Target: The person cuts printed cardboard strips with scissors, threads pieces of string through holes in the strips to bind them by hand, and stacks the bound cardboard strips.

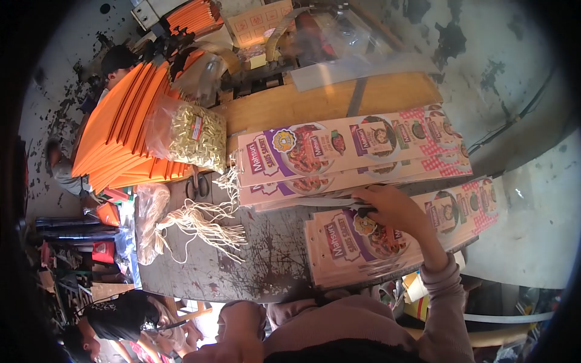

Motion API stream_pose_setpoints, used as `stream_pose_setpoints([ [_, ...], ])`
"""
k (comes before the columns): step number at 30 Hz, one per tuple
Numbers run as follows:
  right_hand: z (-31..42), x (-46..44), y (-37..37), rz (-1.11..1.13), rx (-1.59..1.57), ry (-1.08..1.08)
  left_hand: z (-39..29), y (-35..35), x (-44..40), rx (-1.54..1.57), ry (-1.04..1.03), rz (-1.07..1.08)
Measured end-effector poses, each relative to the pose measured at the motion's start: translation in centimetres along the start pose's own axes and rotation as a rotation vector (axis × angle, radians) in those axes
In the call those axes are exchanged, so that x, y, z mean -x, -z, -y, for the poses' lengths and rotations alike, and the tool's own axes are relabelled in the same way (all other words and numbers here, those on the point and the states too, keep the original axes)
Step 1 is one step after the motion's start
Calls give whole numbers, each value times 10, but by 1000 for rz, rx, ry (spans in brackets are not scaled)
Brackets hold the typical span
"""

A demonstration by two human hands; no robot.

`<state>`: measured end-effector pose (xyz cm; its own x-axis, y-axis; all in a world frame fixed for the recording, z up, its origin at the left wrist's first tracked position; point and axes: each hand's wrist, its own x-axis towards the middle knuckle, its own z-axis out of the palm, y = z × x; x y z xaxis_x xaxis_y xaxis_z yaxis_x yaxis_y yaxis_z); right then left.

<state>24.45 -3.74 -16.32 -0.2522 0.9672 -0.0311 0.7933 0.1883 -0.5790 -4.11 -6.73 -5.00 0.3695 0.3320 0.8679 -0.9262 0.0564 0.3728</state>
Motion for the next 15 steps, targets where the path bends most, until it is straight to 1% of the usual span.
stream_pose_setpoints([
  [2,10,-2,-6,-1,64,30,0,-2,8,-12,-24,7],
  [5,31,-4,-20,-7,-15,51,3,-1,14,-13,-19,-13],
  [7,58,-4,-36,125,-4,-41,4,-2,14,-3,0,-35],
  [10,98,-5,-69,122,-82,8,6,-2,14,-11,21,-72],
  [13,121,-2,-103,155,0,8,7,-1,14,-24,34,-95],
  [15,130,-2,-117,165,85,61,7,-2,17,-38,43,-108],
])
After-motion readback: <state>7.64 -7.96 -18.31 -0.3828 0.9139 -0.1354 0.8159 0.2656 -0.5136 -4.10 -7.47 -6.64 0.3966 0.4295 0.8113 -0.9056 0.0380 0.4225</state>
